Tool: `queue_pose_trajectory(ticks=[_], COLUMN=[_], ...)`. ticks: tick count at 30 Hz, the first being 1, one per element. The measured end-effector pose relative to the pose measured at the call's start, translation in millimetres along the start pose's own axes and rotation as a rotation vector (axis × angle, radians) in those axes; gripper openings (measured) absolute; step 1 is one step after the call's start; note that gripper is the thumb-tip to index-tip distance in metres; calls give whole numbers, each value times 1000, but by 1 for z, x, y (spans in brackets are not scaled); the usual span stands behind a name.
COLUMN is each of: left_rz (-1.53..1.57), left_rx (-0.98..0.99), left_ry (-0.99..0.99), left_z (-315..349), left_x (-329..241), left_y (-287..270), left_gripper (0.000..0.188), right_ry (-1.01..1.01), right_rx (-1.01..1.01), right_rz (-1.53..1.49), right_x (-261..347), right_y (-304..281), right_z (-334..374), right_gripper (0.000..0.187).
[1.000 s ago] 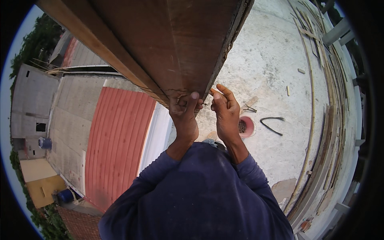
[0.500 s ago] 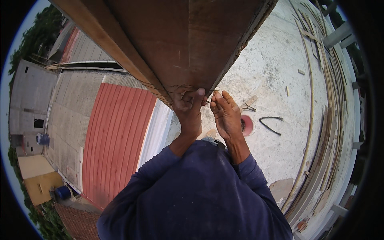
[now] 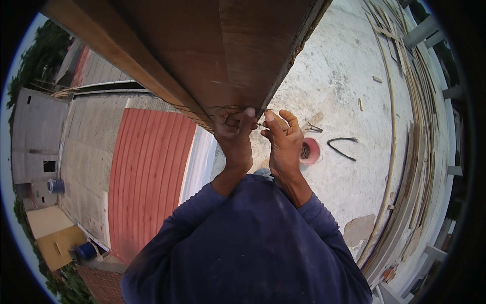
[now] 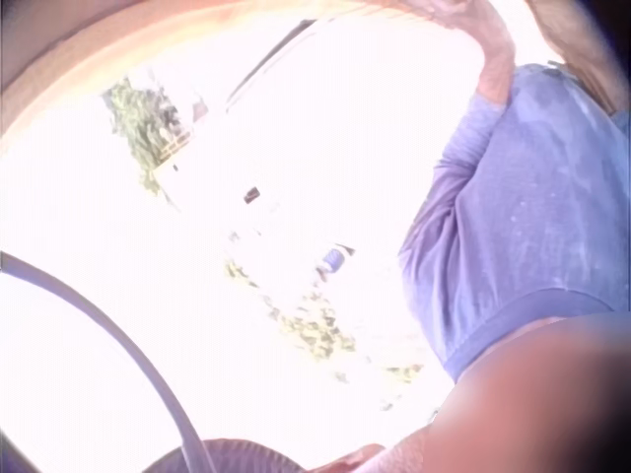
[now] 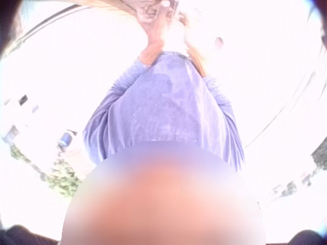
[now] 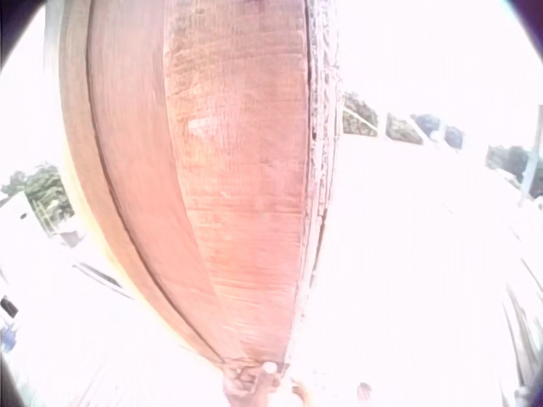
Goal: The person aligns a large wooden panel against a structure and secures it by inserting and bending wire ties with pliers. They repeatedly clamp and twist the wires to fasten the panel, then walk across the rooftop to retrieve additional wire.
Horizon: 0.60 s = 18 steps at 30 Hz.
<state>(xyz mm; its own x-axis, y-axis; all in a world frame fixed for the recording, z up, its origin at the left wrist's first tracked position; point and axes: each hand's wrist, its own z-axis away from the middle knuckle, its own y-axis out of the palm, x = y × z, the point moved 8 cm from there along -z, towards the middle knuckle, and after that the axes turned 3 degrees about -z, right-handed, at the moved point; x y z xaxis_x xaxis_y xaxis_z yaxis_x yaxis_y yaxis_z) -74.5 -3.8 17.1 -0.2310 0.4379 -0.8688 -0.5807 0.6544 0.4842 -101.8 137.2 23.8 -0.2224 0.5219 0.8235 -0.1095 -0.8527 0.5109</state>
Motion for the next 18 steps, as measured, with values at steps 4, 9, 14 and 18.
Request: queue_pose_trajectory(ticks=[4,9,14,18], left_rz=[146,82,-48,-48], left_rx=[25,154,336,415], left_ry=[-137,-339,-489,-491], left_z=[0,6,17,14], left_x=[12,30,43,41], left_y=[-2,0,9,13], left_gripper=[37,33,65,71], right_ry=[-108,-178,-303,-517], right_rx=[-40,-46,-17,54], right_rz=[227,313,335,584], right_x=[15,21,19,30], right_y=[3,4,4,11], right_z=[5,10,16,31], right_gripper=[56,51,43,39])
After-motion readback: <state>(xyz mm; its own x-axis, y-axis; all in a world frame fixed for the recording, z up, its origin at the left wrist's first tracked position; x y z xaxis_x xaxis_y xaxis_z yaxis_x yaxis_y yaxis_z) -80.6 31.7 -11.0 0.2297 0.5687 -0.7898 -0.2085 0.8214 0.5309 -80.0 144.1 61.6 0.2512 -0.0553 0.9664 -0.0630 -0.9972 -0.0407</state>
